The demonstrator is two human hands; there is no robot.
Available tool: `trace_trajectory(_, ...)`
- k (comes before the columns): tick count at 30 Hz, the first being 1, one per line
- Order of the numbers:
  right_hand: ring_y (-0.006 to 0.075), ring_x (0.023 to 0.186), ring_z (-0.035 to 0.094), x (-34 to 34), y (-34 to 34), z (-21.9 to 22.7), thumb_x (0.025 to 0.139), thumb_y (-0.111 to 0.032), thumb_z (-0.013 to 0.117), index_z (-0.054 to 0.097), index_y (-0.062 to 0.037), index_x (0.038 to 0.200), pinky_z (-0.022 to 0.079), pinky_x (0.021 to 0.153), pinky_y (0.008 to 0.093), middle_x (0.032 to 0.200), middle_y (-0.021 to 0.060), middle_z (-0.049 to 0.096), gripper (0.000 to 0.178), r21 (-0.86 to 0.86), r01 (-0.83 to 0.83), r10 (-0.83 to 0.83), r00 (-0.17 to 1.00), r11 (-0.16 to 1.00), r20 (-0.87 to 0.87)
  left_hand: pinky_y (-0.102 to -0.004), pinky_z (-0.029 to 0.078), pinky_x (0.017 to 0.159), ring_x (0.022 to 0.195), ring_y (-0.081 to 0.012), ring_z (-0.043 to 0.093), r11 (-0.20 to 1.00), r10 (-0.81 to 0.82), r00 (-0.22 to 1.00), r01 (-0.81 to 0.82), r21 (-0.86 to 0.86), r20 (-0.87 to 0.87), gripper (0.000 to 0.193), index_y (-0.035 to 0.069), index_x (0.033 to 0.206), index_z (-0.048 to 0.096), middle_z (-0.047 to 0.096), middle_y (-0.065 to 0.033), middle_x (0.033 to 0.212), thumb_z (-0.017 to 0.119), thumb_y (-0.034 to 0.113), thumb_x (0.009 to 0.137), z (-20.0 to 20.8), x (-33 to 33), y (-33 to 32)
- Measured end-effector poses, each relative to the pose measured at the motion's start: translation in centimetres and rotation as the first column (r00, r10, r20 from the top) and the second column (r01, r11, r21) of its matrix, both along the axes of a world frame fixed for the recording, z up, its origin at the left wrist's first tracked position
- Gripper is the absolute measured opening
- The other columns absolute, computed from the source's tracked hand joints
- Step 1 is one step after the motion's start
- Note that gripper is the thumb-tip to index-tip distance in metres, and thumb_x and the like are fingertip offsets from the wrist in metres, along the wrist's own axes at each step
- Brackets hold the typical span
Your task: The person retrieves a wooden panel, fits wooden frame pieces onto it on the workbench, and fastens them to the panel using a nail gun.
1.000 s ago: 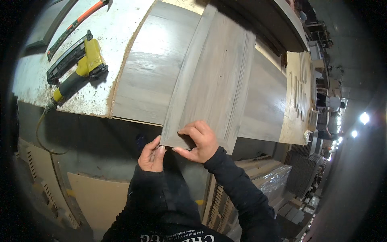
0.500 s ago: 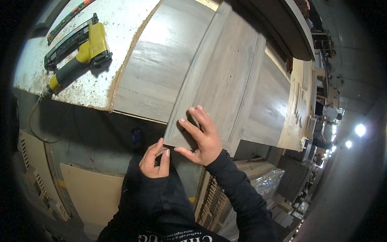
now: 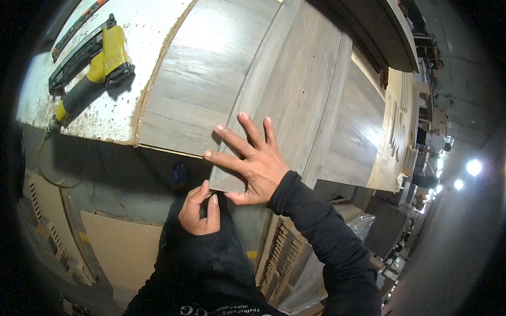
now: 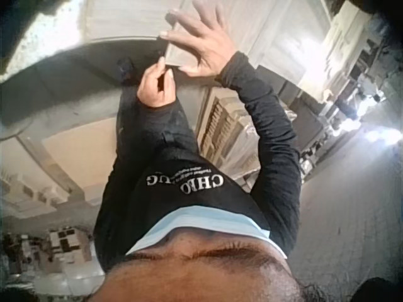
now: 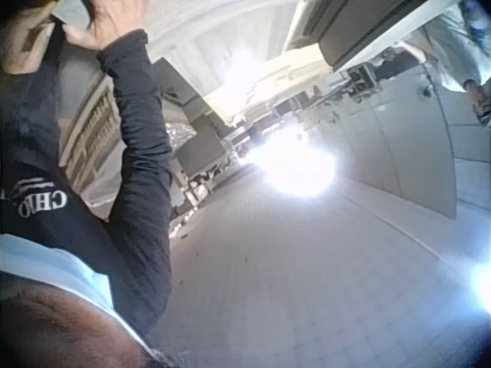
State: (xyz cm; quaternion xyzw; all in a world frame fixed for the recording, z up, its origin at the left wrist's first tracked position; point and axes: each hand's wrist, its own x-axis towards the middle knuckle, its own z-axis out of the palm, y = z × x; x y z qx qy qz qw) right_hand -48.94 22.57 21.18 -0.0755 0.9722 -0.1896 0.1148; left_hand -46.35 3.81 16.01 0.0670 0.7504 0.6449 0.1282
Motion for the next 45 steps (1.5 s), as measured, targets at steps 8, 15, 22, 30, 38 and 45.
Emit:
trace_trajectory(8,0.0399,0.138,0.008,-0.1,0.1,-0.3,0.062,-0.052,0.060,0.056,-0.0317,0.116,0.004,0.100,0.0711,0.145,0.0048,0.032,0.057,-0.010,-0.034,0.034,0.999,0.999,-0.024,-0.0305,0.049,0.079,0.086,-0.0246,0.064,0.998,-0.061,0.994,0.058,0.033,0.095,0.027,0.000,0.103,0.060,0.062,-0.0164,0.101,0.060,-0.006,0.076,1.0,-1.1,-1.1)
trace_trajectory(15,0.0397,0.138,0.008,0.3,0.4,-0.7,0.062,-0.052,0.057,0.056,-0.0319,0.115,0.002,0.102,0.0700,0.145,0.0046,0.032,0.056,0.005,-0.035,0.035,0.999,0.999,-0.016,-0.0420,0.038,0.097,0.112,-0.0352,0.050,0.796,-0.313,0.604,-0.255,-0.550,-0.733,0.049,-0.003,0.122,0.049,0.052,-0.0207,0.122,0.060,0.008,0.076,3.2,-17.5,-10.1)
trace_trajectory(22,0.0403,0.138,0.009,0.3,0.7,-0.7,0.063,-0.055,0.055,0.056,-0.0304,0.116,0.003,0.102,0.0698,0.144,0.0060,0.033,0.058,-0.006,-0.050,0.050,0.998,0.999,-0.047,-0.0467,0.040,0.087,0.100,-0.0324,0.052,0.293,-0.518,0.779,-0.226,-0.929,-0.353,0.073,0.014,0.131,0.040,0.053,-0.0152,0.111,0.060,0.010,0.061,2.4,-28.4,-8.3)
trace_trajectory(30,0.0394,0.138,0.009,1.1,1.0,-1.4,0.063,-0.055,0.055,0.056,-0.0301,0.116,0.003,0.103,0.0681,0.146,0.0059,0.031,0.058,0.023,-0.022,0.023,0.999,0.999,-0.042,-0.0389,0.050,0.067,0.078,-0.0327,0.063,0.657,-0.447,0.890,0.262,-0.707,-0.085,0.052,0.004,0.114,0.041,0.062,-0.0191,0.088,0.062,0.012,0.068,9.2,-23.7,-9.4)
trace_trajectory(38,0.0387,0.138,0.009,0.6,0.9,-1.1,0.063,-0.055,0.056,0.057,-0.0298,0.116,0.002,0.103,0.0681,0.145,0.0066,0.033,0.059,0.012,-0.038,0.038,0.998,0.999,-0.058,-0.0272,0.050,0.073,0.083,-0.0149,0.064,0.812,-0.573,0.798,0.583,-0.002,0.189,0.041,0.002,0.106,0.054,0.065,-0.0110,0.087,0.067,0.007,0.068,6.5,-14.7,-11.7)
trace_trajectory(45,0.0402,0.138,0.011,0.5,0.8,-0.8,0.063,-0.057,0.056,0.058,-0.0297,0.114,0.002,0.103,0.0680,0.145,0.0069,0.033,0.058,0.030,-0.038,0.039,0.999,0.999,-0.029,-0.0290,0.050,0.080,0.087,-0.0224,0.065,0.648,-0.748,0.659,0.750,-0.130,0.078,0.038,0.001,0.104,0.060,0.067,-0.0102,0.093,0.069,0.018,0.070,3.5,-14.9,-11.4)
